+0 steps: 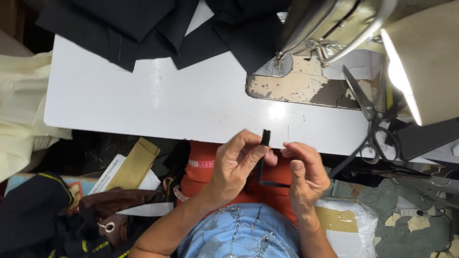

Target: A person is seen meticulously adjusting and trimming a thin fabric strap at a sewing machine workstation.

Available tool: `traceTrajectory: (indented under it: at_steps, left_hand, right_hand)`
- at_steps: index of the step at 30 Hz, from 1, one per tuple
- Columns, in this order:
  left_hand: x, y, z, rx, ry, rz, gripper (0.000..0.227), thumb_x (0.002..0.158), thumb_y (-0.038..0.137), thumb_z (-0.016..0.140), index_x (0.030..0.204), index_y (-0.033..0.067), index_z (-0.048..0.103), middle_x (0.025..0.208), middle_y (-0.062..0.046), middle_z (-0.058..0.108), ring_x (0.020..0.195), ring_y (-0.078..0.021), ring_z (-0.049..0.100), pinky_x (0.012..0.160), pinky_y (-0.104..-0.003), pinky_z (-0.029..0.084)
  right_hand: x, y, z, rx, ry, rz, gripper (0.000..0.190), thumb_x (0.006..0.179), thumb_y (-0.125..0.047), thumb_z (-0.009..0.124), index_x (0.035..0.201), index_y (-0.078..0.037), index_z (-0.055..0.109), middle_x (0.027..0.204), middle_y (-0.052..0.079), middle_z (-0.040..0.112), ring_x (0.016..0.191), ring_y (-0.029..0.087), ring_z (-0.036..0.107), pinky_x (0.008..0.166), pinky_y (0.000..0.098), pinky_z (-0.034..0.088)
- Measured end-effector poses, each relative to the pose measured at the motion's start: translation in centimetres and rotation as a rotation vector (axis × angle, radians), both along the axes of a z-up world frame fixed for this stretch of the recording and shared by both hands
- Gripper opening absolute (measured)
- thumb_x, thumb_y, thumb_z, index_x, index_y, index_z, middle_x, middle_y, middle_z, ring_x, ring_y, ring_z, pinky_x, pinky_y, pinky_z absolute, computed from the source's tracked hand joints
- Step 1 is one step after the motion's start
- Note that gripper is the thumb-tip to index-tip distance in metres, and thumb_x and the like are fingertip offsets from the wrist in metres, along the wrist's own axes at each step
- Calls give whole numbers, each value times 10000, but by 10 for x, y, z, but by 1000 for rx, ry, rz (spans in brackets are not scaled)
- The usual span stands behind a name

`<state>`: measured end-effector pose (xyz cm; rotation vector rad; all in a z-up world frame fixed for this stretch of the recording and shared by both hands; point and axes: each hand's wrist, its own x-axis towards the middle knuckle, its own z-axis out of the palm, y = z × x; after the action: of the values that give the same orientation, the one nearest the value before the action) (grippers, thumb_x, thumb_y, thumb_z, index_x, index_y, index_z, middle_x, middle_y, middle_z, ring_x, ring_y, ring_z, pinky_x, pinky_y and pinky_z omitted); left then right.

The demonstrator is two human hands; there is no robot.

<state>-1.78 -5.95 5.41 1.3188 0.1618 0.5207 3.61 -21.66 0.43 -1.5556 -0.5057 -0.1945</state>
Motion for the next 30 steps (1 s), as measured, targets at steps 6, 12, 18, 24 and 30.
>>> traceTrajectory:
  at_steps: [6, 12, 18, 24, 30]
  left_hand:
    - [64, 60, 25, 537, -26, -184, 83, 1071, 93, 644, 1072, 45, 712, 841, -150, 680, 752, -319, 710, 715, -442, 580]
    - [128, 80, -6, 855, -3, -188, 138, 922, 275, 822, 872, 165, 755, 851, -69, 695, 807, -347, 743, 758, -486, 595]
    - [155, 86, -25, 596, 61, -253, 120, 880, 238, 888, 959, 155, 851, 777, -38, 684, 746, -132, 682, 695, -305, 555]
    - [162, 87, -41, 461, 33, -385, 146, 957, 199, 854, 1058, 94, 849, 911, -82, 737, 871, -168, 699, 798, -346, 577]
    - [158, 88, -41, 353, 86, -430, 144, 960, 60, 768, 1092, 41, 824, 915, -111, 729, 835, -146, 690, 750, -331, 592]
  right_hand:
    - [62, 6, 17, 16, 26, 151, 584, 898, 27, 841, 1411, 152, 592, 1240, 269, 666, 944, 258, 729, 880, 386, 624]
    - [121, 37, 2, 163, 285, 240, 550, 857, 82, 867, 1363, 99, 652, 1124, 171, 746, 949, 112, 763, 875, 227, 653]
    - [126, 41, -2, 164, 375, 129, 444, 809, 85, 900, 1222, 115, 742, 938, 170, 763, 809, 125, 763, 772, 246, 678]
    - [128, 41, -11, 141, 391, 41, 318, 870, 65, 864, 1165, 117, 757, 857, 208, 767, 727, 160, 762, 707, 274, 685]
    - [130, 44, -9, 118, 340, 3, 223, 918, 77, 827, 1123, 131, 760, 838, 219, 767, 723, 189, 776, 686, 313, 706]
